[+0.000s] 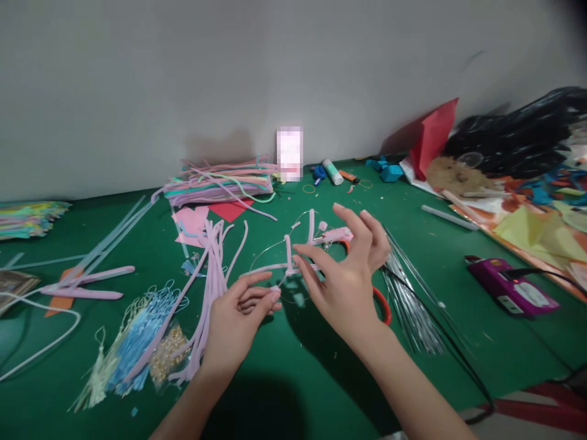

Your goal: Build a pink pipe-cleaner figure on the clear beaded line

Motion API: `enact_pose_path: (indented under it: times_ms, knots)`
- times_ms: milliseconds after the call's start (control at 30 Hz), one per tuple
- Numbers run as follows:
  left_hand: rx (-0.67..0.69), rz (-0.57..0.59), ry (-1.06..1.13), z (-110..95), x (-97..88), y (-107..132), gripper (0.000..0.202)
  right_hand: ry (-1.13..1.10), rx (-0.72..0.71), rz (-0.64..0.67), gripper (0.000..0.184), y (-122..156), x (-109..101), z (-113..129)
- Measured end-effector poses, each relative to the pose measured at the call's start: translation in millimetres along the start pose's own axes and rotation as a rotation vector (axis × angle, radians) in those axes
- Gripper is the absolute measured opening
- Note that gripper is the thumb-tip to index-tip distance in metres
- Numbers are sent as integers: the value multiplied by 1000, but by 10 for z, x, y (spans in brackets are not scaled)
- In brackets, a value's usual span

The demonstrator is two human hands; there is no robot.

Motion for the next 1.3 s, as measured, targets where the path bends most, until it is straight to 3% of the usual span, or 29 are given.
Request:
enact_pose_path:
  times_ms: [267, 567, 867, 1033, 1200, 1300]
  knots:
    - [14, -6, -6, 13, -29, -24, 38, -72, 60, -88, 8, 46, -61, -73]
    - [30, 0, -26, 24, -68, -53, 37, -59, 179, -150, 10, 154, -184, -316]
    - [19, 4, -36, -8, -70, -32, 36, -236, 221, -167, 10, 145, -243, -301]
    - [12, 1, -6, -20, -61, -51, 35, -417, 358, -255, 20, 175, -268, -314]
    - [3, 5, 54, -47, -57, -47, 36, -495, 420, -141, 47, 207, -263, -349]
    - [0, 11, 83, -62, -68, -39, 34, -551, 612, 33, 37, 218, -208, -360]
Point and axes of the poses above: each hand's wrist, its own y-axis away from the middle knuckle, its own x-axis out of the palm, z = x × y, the point moved 1 cm from there along -y, towards the middle knuckle, and after that the axes turned 3 degrees about -x, right-handed, at the moved point
